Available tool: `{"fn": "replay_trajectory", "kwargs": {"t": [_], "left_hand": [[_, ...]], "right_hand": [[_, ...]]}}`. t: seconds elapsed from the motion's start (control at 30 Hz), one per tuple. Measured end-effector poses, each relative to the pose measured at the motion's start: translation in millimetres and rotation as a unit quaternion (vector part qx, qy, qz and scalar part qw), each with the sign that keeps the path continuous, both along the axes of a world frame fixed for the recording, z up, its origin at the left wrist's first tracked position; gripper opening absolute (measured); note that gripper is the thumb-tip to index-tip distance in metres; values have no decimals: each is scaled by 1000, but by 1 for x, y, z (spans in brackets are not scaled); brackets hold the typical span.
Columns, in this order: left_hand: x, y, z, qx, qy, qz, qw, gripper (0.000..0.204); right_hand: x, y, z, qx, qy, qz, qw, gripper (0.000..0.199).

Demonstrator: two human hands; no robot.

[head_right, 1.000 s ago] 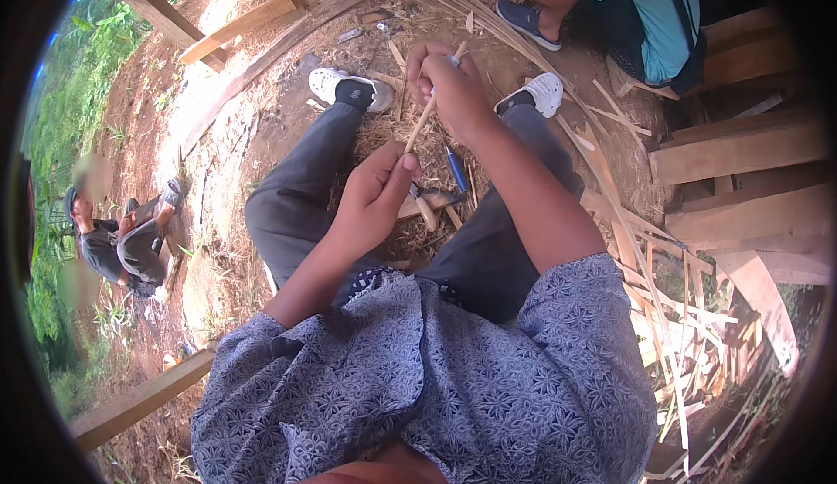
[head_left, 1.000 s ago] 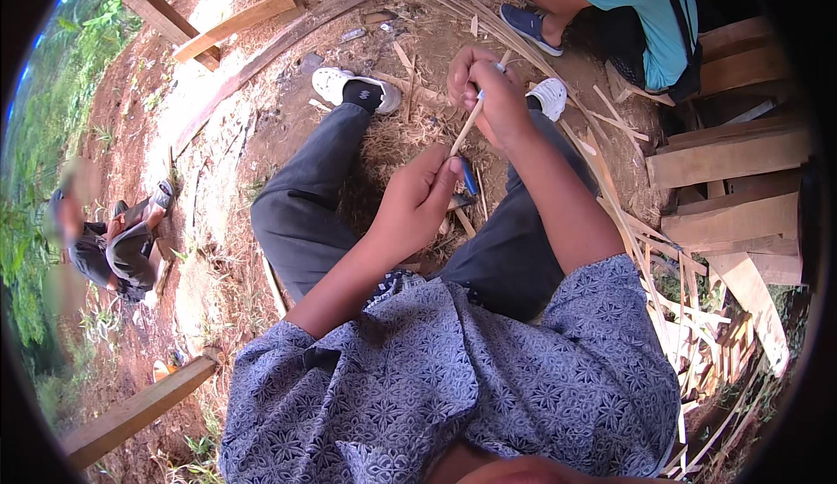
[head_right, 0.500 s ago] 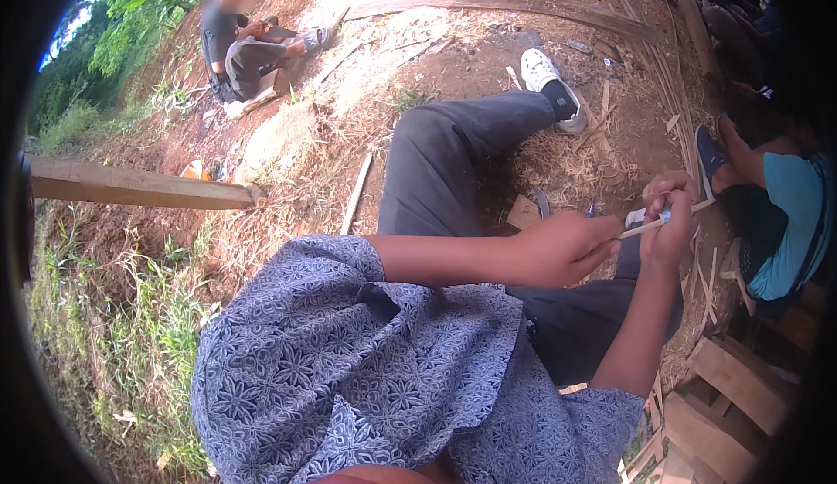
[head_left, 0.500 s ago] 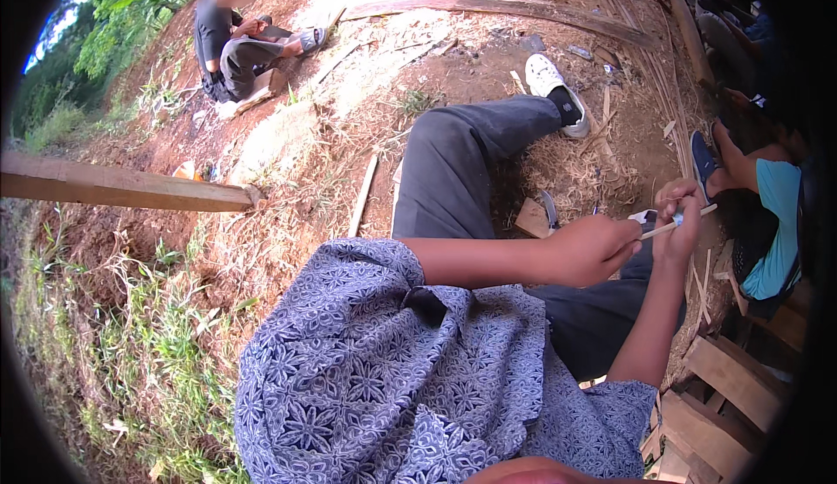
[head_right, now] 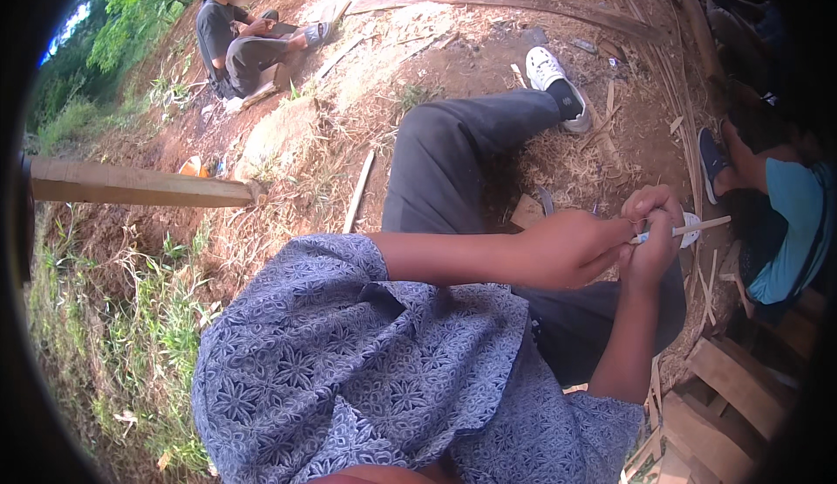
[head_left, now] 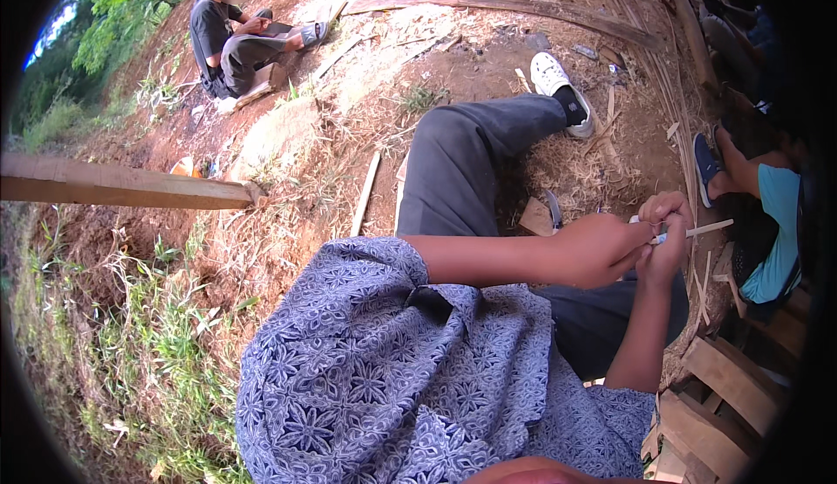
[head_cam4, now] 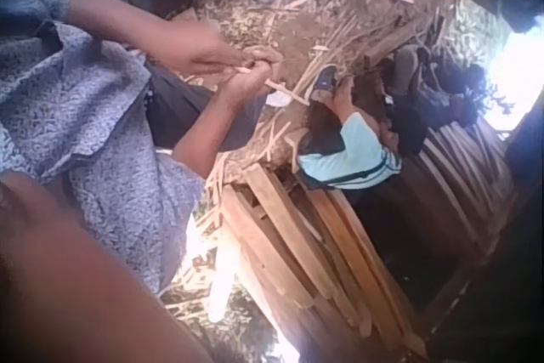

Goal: The person sits on the ground and uses a knife to sharpen a thin wooden stick. They hold the stick with both hands and carefully shave the wood to create a pointed tip, occasionally rotating the stick to work on different sides.

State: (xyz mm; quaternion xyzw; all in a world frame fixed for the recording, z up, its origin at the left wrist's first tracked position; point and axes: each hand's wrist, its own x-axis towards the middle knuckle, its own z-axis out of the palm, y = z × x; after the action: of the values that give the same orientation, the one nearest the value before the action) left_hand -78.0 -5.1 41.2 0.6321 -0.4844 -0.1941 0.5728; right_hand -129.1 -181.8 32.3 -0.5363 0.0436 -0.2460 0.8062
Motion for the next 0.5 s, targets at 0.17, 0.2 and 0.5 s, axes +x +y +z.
{"fn": "replay_trajectory", "kwargs": {"t": [0.17,0.2,0.5], "left_hand": [[-8,1,1,-10,-2,-25,1000,16],[-5,-1,1,-20,-7,-11,1000,16],[-6,1,8,-23,-3,-28,999,15]], "right_hand": [[-1,-39,30,103,-75,-13,992,7],[-2,-22,21,97,-64,2,993,8],[-9,-12,23,62,-51,-12,997,14]]}}
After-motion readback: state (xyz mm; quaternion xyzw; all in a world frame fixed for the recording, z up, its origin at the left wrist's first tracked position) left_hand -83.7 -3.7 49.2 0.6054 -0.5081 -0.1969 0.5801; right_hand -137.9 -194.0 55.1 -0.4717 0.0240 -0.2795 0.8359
